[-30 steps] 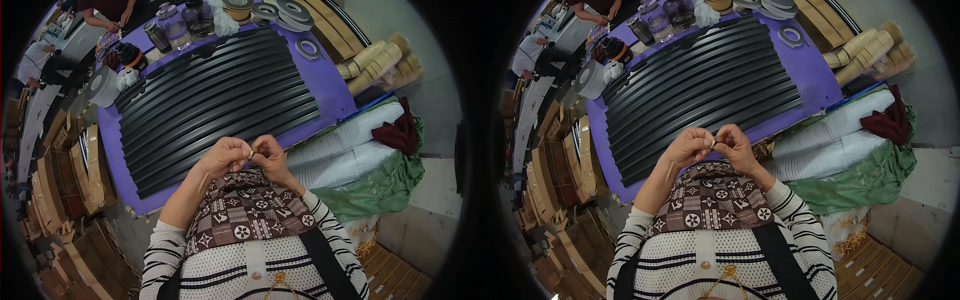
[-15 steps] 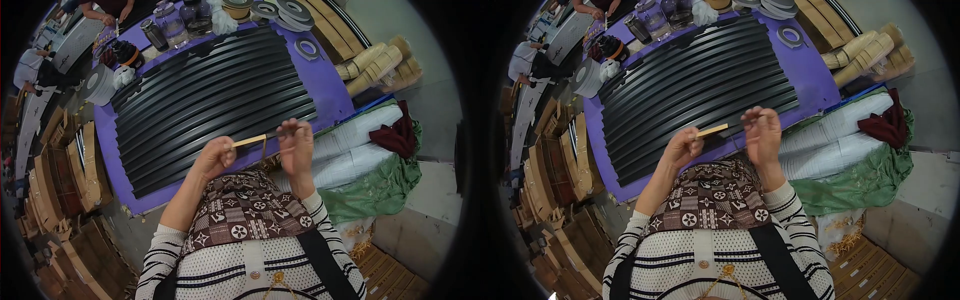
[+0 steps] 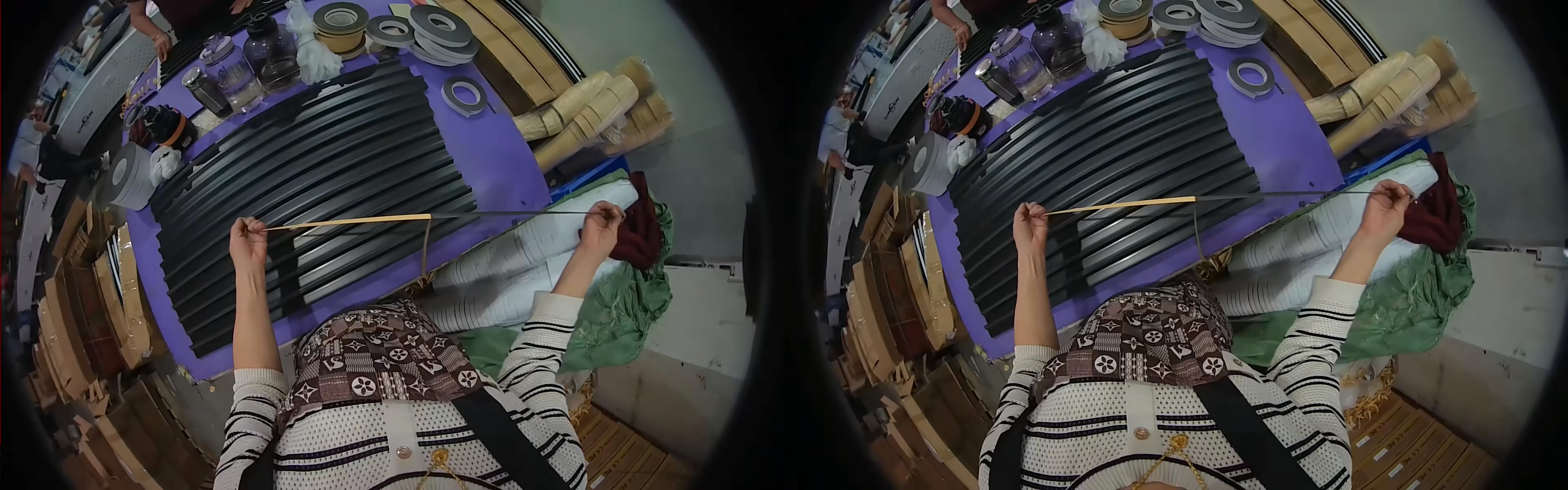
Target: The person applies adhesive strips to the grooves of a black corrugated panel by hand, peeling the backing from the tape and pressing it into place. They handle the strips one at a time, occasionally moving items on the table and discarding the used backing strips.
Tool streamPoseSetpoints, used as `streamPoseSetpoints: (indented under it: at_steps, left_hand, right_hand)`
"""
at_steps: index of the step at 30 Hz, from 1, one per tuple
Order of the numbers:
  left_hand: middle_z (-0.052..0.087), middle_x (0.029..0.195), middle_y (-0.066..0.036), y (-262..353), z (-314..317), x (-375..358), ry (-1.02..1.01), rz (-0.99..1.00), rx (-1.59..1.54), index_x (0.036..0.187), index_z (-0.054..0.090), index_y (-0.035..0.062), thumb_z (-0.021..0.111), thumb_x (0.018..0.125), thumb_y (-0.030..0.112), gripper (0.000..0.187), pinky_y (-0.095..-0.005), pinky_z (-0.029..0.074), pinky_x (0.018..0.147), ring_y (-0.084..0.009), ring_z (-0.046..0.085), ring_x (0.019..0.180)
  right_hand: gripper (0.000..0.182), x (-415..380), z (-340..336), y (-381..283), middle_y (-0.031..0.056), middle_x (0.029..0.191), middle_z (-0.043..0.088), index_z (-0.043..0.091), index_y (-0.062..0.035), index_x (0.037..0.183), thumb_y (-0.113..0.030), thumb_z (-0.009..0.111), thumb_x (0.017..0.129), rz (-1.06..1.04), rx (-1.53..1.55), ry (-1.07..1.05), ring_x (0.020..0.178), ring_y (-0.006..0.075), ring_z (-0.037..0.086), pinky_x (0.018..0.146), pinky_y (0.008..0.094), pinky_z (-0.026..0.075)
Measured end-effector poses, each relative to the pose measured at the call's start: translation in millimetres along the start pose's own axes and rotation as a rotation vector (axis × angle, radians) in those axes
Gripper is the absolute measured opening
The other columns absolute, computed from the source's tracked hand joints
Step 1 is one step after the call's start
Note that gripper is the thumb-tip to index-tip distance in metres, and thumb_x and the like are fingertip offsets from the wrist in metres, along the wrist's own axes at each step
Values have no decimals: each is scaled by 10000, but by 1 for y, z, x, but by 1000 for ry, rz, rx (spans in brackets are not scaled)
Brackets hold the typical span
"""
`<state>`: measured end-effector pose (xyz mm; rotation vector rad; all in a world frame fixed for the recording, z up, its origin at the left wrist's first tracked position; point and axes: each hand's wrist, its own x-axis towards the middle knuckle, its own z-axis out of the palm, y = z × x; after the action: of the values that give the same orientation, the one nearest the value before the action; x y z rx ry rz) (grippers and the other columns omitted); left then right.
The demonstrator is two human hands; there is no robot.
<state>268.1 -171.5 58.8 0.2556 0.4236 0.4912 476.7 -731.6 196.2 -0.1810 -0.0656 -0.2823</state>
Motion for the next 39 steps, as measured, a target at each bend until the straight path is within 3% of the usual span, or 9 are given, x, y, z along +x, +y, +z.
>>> streamPoseSetpoints:
  at_steps: [10,12,14,17,18,22,24,28,39]
  left_hand:
    - [311,525,72,-127,45,9,282,-22,732,772,539,91,381,864,439,394,-170,167,359,-17,226,408]
    - [445,619,8,-183,66,-9,47,-285,1129,835,563,48,445,833,402,373,-246,362,497,-96,426,559]
    - [584,898,-150,-224,89,-46,-990,-135,1641,925,566,15,551,744,424,448,-346,407,799,-281,548,874]
    - [565,893,-202,-220,75,-25,-1030,72,1573,918,563,0,589,721,344,397,-382,417,770,-351,529,866]
    - [571,866,-185,-188,84,-5,-670,-42,1646,875,575,13,568,732,257,283,-379,426,739,-343,532,842]
    - [523,741,-118,-71,19,51,89,820,2011,785,577,37,546,739,87,74,-400,394,669,-306,496,735]
    - [522,748,-85,-35,0,52,176,852,2067,779,606,51,593,712,94,81,-367,386,690,-274,480,761]
    - [530,728,-65,-15,-20,51,185,660,1972,756,631,43,637,677,87,91,-327,390,671,-229,482,760]
    - [531,760,-37,-14,-25,52,118,556,1838,769,612,72,578,738,111,60,-331,327,714,-220,468,794]
  right_hand:
    - [184,276,62,-251,103,804,547,539,4,868,-148,460,802,15,-826,-416,729,203,521,691,335,432]
    - [181,282,137,-196,80,820,551,532,-11,920,-136,465,809,-123,-1107,-522,692,163,493,647,296,408]
    - [194,258,198,-97,58,836,556,526,-26,973,-124,470,815,-316,-1325,-599,655,122,466,603,256,383]
    - [238,184,225,79,25,860,562,517,-48,1052,-105,477,824,-350,-1565,-738,600,62,424,537,197,346]
    - [256,152,213,136,14,869,564,513,-56,1078,-99,479,828,-245,-1635,-787,581,42,410,515,178,334]
    - [344,12,100,316,64,1040,548,484,-67,1147,-25,484,805,497,-1619,-1216,769,131,497,646,206,399]
    - [432,-54,44,379,164,1147,485,432,-49,1181,23,500,760,683,-1414,-1569,1028,298,502,847,298,420]
    - [388,-140,-12,439,156,810,604,466,-58,1140,-8,515,758,1295,-1635,-1575,761,290,590,698,344,455]
    - [141,-185,-68,482,76,579,576,533,-17,737,-151,531,781,1198,-1836,-1481,573,185,581,551,297,438]
